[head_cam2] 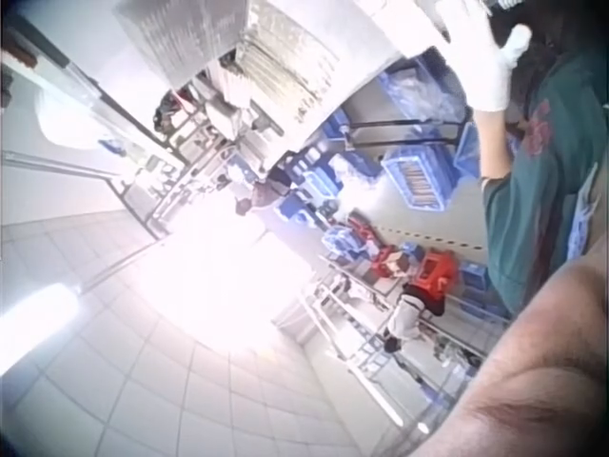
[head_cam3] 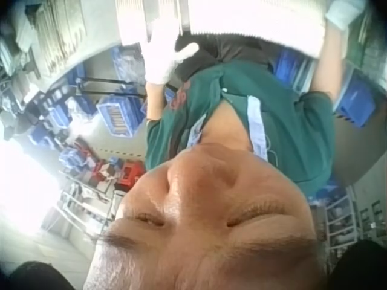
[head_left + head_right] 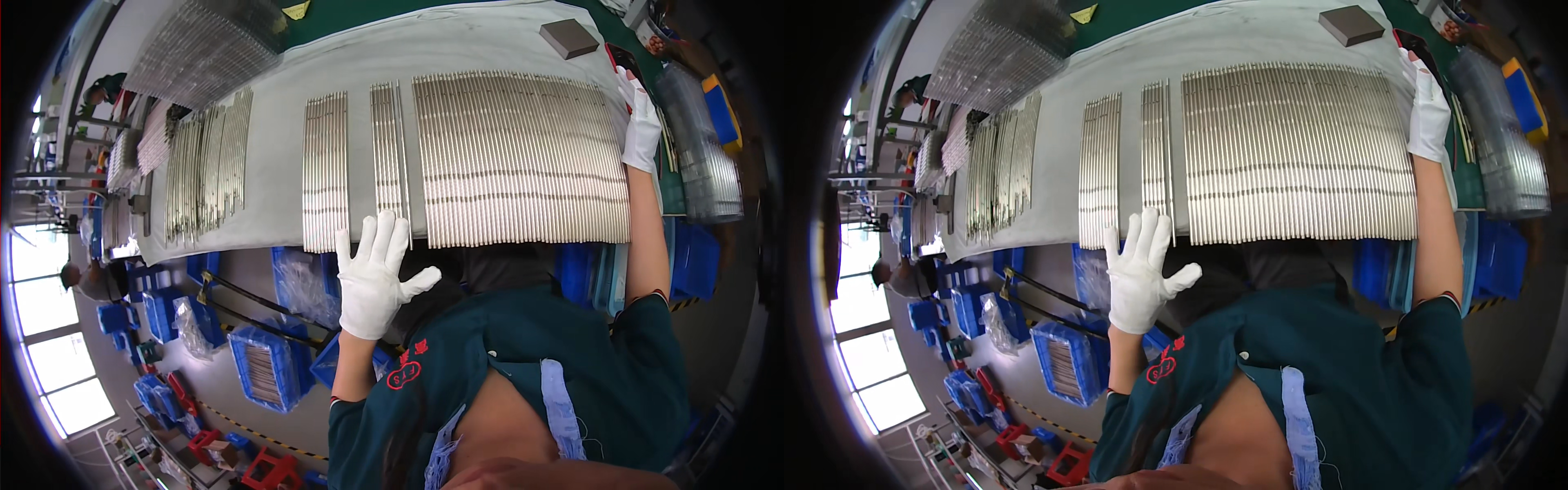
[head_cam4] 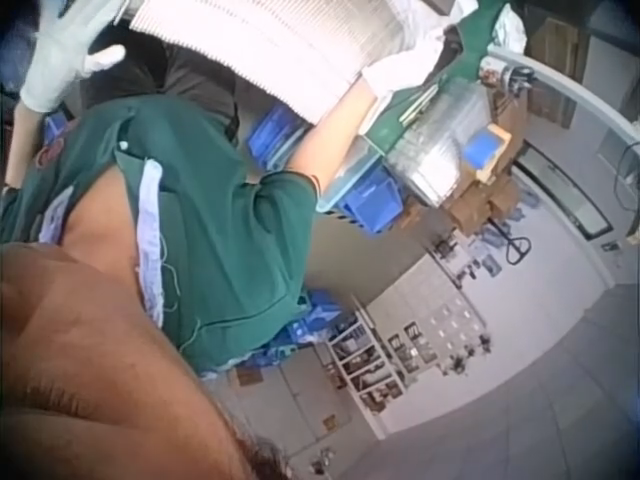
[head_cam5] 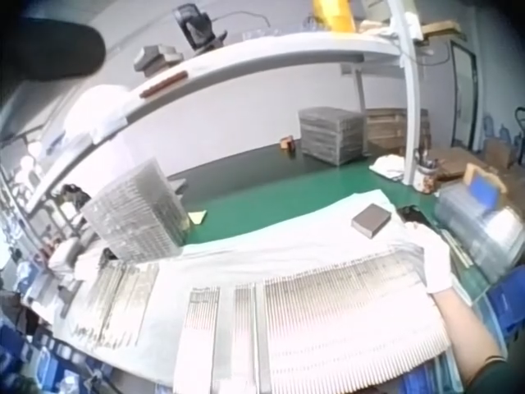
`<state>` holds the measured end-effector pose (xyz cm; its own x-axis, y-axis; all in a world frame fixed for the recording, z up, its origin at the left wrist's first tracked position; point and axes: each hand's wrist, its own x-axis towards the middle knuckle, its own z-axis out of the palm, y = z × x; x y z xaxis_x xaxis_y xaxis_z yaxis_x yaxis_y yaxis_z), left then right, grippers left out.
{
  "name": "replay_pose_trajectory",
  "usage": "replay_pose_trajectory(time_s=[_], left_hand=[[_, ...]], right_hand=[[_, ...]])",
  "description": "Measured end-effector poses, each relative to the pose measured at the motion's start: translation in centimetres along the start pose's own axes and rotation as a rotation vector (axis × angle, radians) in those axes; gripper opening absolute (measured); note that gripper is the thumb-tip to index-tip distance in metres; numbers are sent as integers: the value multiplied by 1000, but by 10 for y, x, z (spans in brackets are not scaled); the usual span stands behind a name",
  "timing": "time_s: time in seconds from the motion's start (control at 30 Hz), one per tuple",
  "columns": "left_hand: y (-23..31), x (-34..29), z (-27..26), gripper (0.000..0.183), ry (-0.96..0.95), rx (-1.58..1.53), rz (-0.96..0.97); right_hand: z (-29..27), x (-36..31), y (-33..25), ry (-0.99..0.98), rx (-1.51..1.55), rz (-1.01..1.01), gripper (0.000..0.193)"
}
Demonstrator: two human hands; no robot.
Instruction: Sorting and arranging thin metal rods into organized groups on a factory workbench.
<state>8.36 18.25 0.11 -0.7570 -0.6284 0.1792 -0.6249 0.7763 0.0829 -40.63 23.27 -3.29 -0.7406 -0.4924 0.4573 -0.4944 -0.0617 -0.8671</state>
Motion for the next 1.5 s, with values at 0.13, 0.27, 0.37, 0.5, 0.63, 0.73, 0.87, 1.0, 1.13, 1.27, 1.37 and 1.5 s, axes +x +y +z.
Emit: replay_pose_trajectory(time_s=[0.13, 0.27, 0.37, 0.5, 0.63, 0.73, 0.87, 1.0, 1.13, 1.27, 1.37, 1.5], left_hand=[[10, 8, 6, 88, 70, -75, 120], [16, 8, 8, 86, 63, -118, 131], [11, 6, 4, 85, 34, -80, 114], [-6, -8, 0, 85, -22, 37, 22], [-8, -8, -7, 85, -29, 44, -20], [5, 5, -1, 83, 73, 24, 105], [26, 24, 1, 80, 50, -118, 204], [36, 29, 4, 76, 16, -188, 224], [25, 21, 4, 76, 30, -150, 205], [12, 11, -6, 81, -49, -62, 103], [6, 3, -3, 83, -23, -19, 63], [10, 6, -3, 83, -22, -21, 71]], right_hand=[[4, -2, -7, -22, 37, -6, 48], [4, -2, -7, -28, 16, -25, 47], [3, -2, -7, -16, -11, -17, 47], [4, -7, -18, 10, -63, -9, 46], [1, -3, -10, 6, -58, -23, 46], [4, -5, -14, 1, -24, -11, 46], [4, -3, -9, 5, -6, -11, 46], [5, -3, -10, 14, -14, -5, 46], [2, -4, -12, -36, -142, 21, 55], [2, -2, -5, 8, 23, -33, 46], [4, -3, -9, 11, 23, -33, 46], [1, -1, -2, 10, -58, -58, 45]])
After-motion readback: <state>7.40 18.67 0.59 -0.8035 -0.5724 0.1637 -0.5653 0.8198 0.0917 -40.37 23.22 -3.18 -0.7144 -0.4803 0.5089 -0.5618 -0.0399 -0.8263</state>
